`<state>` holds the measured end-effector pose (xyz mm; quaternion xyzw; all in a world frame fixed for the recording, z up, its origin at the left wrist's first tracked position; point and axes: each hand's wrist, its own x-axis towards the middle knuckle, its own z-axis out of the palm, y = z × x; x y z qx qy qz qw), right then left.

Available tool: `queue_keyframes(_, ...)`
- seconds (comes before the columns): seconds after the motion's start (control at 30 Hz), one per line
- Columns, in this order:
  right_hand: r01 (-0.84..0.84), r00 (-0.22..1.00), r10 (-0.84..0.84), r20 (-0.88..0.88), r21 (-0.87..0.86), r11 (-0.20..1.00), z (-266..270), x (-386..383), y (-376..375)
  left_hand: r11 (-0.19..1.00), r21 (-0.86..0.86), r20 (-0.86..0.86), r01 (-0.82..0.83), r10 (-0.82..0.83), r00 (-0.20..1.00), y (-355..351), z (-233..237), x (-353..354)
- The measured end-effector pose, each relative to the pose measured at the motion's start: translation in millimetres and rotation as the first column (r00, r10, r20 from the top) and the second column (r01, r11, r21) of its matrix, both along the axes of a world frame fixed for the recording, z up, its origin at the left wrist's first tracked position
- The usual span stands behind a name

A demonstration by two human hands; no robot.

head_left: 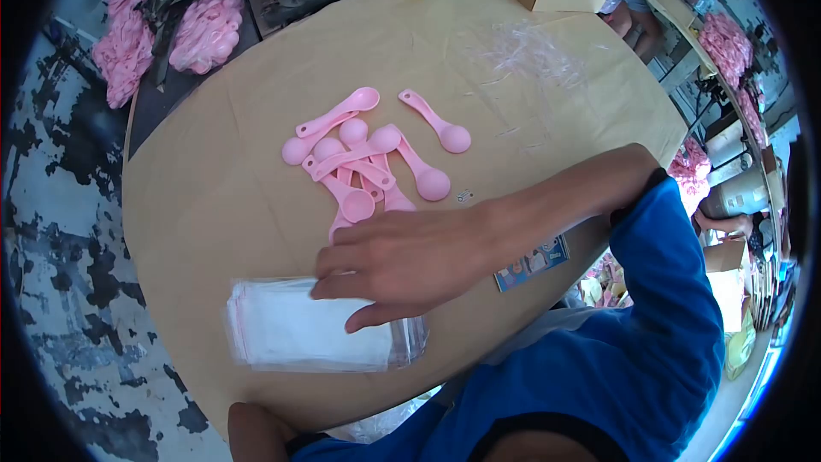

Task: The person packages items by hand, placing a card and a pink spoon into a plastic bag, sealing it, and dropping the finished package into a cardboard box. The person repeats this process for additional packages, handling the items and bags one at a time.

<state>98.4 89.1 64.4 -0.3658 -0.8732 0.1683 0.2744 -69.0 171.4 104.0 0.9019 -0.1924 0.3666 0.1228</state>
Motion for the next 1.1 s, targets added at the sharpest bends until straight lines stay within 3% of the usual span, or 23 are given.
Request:
queue_keyframes(0.07, -0.020, 1.000, 0.020, -0.002, 0.083, 0.996, -17.6, -17.3, 13.3, 1.000, -0.003, -0.020, -0.005, 0.005, 1.000, 3.2, -1.1, 4.7)
queue_keyframes(0.17, -0.047, 0.999, 0.046, -0.027, -0.055, 0.997, -30.5, -19.2, 16.8, 1.000, -0.003, -0.041, -0.007, 0.007, 0.999, 5.2, -5.7, 10.9)
queue_keyframes(0.27, -0.075, 0.994, 0.077, -0.083, 0.037, 0.997, -47.0, -17.7, 18.3, 1.000, -0.020, -0.045, -0.003, 0.002, 0.999, 9.6, -9.5, 17.1)
queue_keyframes(0.37, -0.096, 0.977, 0.091, -0.193, -0.018, 0.995, -58.3, -15.2, 22.5, 0.999, -0.031, -0.072, -0.008, 0.005, 0.997, 14.3, -14.8, 22.5)
queue_keyframes(1.1, -0.064, 0.966, 0.070, -0.250, 0.034, 0.997, -69.6, -13.8, 21.2, 0.999, -0.023, -0.120, 0.025, -0.028, 0.992, 22.4, -17.8, 48.5)
